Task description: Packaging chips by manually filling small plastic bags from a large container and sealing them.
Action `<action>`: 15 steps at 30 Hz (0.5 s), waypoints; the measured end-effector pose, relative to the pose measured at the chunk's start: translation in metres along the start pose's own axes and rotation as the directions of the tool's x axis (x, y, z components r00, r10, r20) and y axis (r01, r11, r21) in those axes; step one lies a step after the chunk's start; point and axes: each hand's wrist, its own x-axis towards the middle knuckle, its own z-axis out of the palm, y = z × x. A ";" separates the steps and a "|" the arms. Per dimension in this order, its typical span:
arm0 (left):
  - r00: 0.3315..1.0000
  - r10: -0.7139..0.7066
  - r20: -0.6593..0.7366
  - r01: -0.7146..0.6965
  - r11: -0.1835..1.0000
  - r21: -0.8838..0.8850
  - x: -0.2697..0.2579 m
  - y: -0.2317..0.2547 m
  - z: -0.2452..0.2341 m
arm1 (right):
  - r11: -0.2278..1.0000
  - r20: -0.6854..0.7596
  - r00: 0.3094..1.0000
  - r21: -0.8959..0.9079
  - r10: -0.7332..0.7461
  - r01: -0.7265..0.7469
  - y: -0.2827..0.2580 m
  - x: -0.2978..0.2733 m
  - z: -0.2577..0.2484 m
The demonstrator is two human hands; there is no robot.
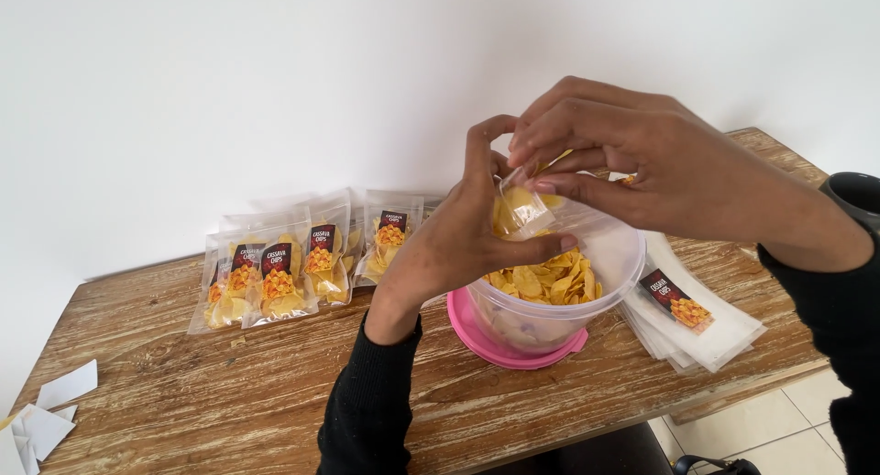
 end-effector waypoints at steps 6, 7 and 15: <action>0.996 -0.073 -0.045 0.072 0.997 -0.037 -0.001 0.008 -0.002 | 0.943 -0.010 0.992 0.311 0.127 -0.118 -0.014 0.002 -0.008; 0.996 -0.074 -0.047 0.072 0.997 -0.036 -0.001 0.008 -0.003 | 0.943 -0.010 0.992 0.311 0.126 -0.117 -0.015 0.000 -0.007; 0.972 0.234 -0.033 -0.236 0.955 -0.180 -0.007 0.009 -0.007 | 0.891 -0.239 0.970 0.448 0.036 0.078 -0.023 -0.001 0.009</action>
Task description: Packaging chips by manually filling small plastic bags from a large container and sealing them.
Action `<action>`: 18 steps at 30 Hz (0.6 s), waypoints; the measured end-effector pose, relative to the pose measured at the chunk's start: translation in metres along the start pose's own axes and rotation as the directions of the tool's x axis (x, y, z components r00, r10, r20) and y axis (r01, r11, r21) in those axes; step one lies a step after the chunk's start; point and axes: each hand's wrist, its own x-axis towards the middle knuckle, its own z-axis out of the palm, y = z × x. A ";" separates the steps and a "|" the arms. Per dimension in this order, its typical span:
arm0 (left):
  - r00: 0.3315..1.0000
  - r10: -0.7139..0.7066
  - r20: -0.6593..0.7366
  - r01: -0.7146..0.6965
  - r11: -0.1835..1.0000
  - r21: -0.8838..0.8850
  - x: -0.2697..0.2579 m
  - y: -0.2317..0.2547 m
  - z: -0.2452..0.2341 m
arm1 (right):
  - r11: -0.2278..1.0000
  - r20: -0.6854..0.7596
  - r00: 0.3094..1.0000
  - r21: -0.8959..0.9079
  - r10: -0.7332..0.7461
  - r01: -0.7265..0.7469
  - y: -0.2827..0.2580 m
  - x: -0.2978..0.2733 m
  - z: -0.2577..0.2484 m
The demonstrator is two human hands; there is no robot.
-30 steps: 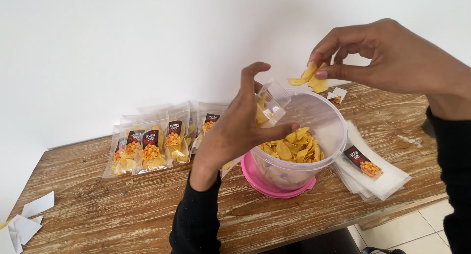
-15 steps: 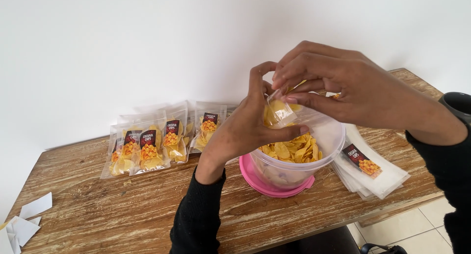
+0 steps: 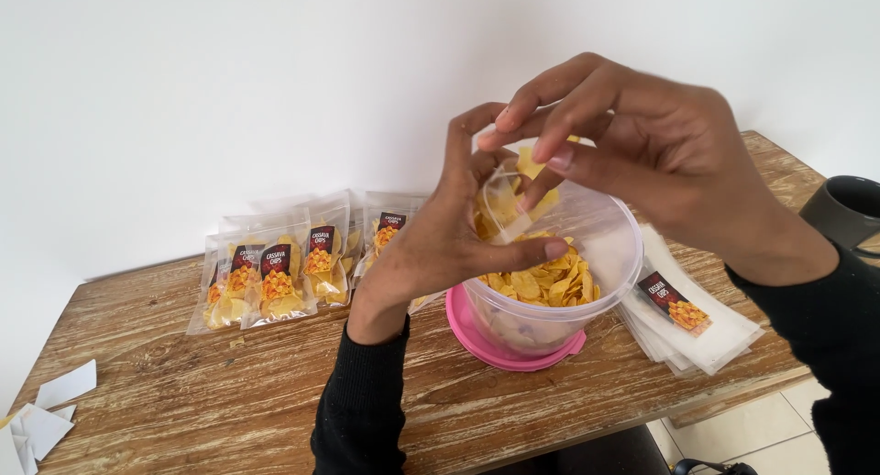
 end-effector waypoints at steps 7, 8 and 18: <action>1.000 0.028 -0.007 -0.028 0.998 0.047 -0.002 0.004 0.002 | 0.866 0.006 0.996 0.494 0.093 -0.084 0.004 -0.004 -0.003; 1.000 0.004 -0.015 -0.003 0.999 0.037 -0.003 0.004 0.001 | 0.935 -0.009 0.998 0.351 0.063 -0.056 0.002 -0.004 -0.003; 0.982 -0.118 -0.147 0.136 0.984 0.118 -0.007 0.006 -0.005 | 0.926 -0.283 0.913 -0.153 0.292 -0.344 0.001 -0.015 -0.008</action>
